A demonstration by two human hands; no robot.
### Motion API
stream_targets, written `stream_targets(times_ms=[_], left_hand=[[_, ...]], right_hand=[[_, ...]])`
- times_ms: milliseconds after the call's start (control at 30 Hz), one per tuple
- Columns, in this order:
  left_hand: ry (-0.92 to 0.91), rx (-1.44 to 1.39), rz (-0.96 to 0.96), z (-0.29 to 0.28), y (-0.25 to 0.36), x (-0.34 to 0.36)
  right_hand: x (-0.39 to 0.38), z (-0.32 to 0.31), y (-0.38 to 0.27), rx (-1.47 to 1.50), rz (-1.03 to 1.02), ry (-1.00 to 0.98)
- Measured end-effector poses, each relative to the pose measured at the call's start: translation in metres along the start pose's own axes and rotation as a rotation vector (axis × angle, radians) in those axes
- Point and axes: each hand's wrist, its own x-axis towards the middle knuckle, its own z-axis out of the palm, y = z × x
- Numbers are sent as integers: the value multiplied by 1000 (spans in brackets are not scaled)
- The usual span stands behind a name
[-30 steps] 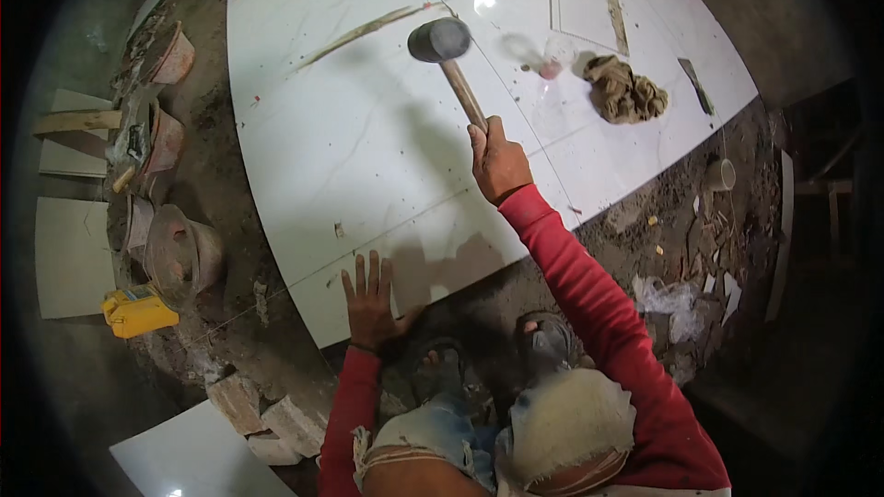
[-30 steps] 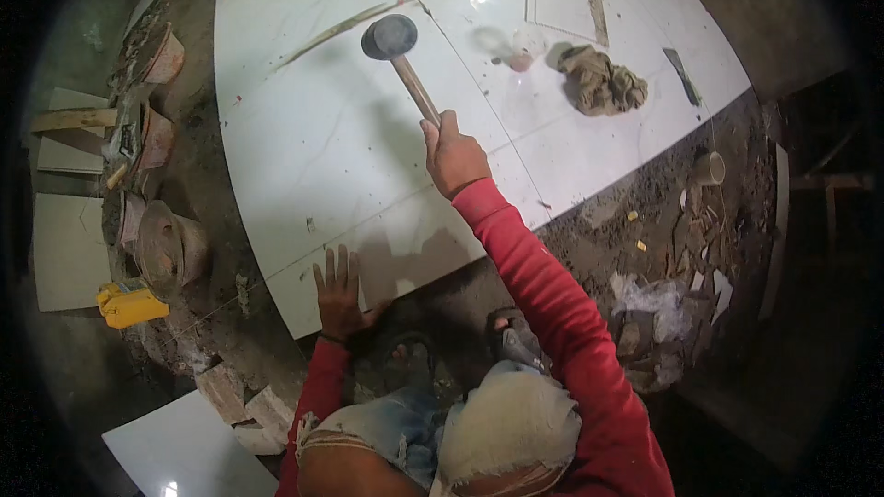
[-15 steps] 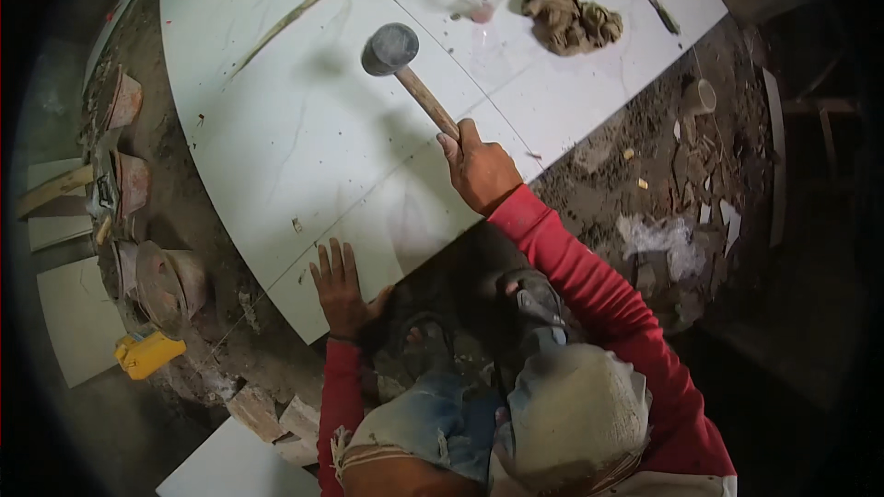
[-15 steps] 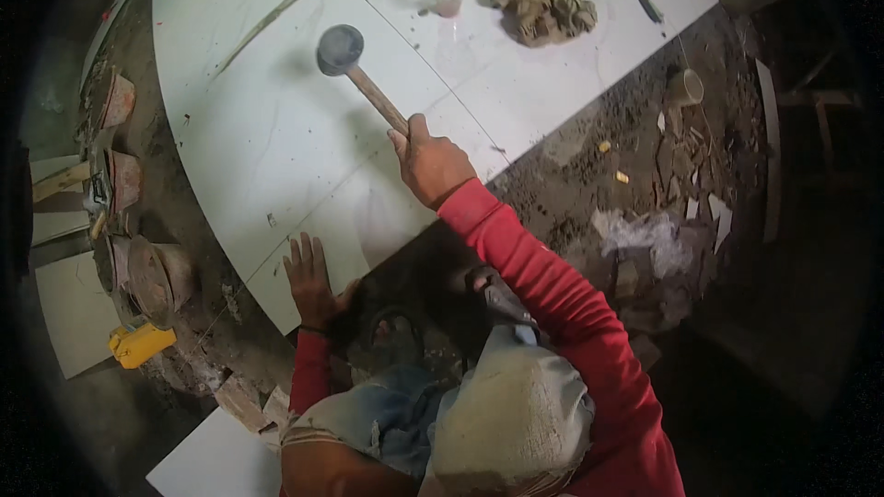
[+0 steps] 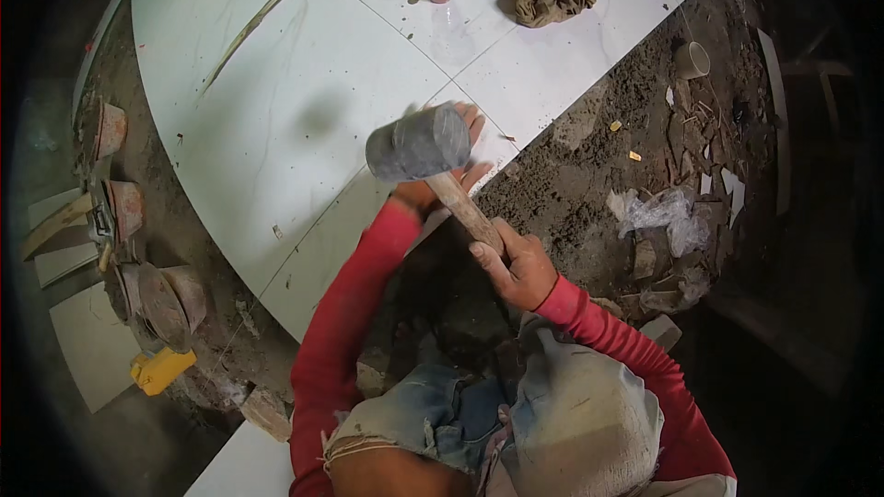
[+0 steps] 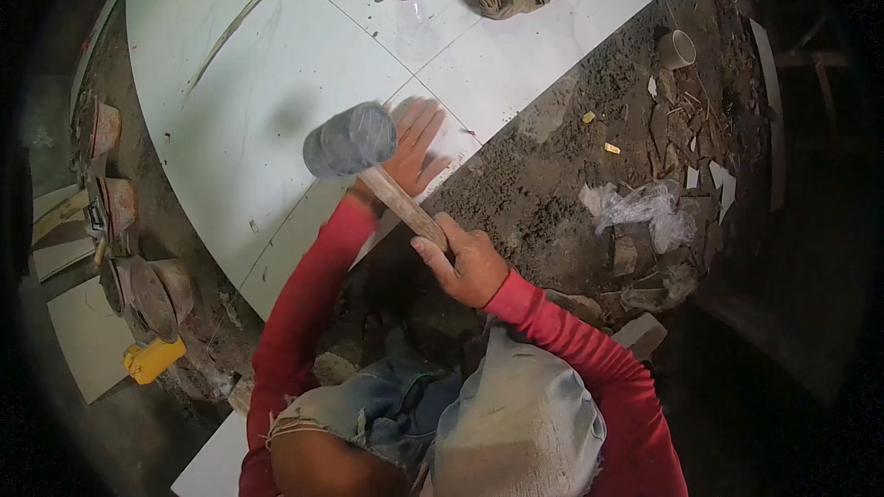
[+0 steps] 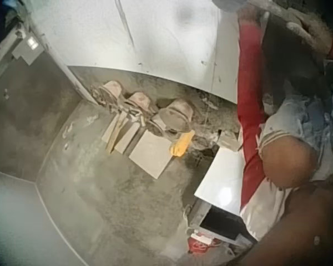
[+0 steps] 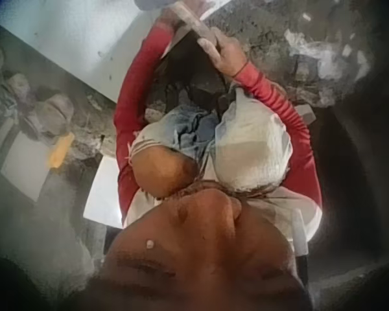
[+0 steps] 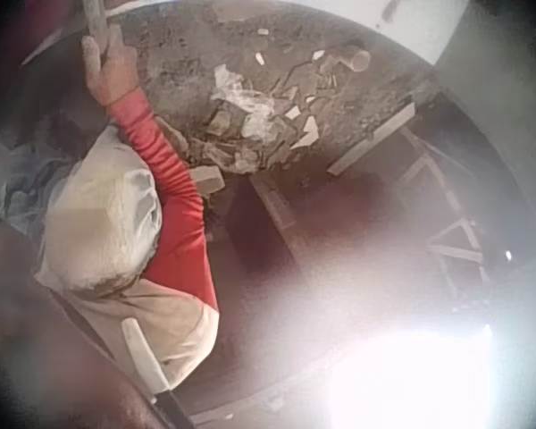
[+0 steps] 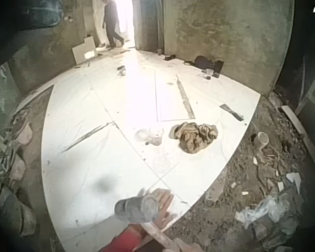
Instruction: The person positions a large floor tile onto a bed of mortar, levels it by hand and with a rubber mallet, and wipes the surface with a cloth.
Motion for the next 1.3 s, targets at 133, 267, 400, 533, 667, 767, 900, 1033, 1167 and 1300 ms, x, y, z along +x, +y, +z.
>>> stream_targets(times_ms=[133,267,400,533,667,767,900,1033,1167,1300], left_hand=[[-4,97,67,24,0,19],[-96,123,50,33,23,1],[55,170,27,58,26,-8],[22,42,-64,63,16,-20],[233,65,-9,67,38,14],[-252,-15,-175,67,40,9],[-276,26,-152,30,52,-6],[-15,56,-168,42,41,-62],[49,48,-295,24,15,-103],[32,51,-424,-7,28,-144]], right_hand=[[-19,-14,10,-15,50,-26],[-41,-33,30,-18,88,9],[-32,-40,33,-105,-12,75],[-27,-22,37,-156,-78,158],[-38,-46,23,-200,-152,311],[-17,-32,25,-158,-100,284],[-10,-37,15,-126,-184,364],[2,-41,13,-273,-183,285],[29,-47,42,-354,-203,328],[44,-46,-7,-288,-255,405]])
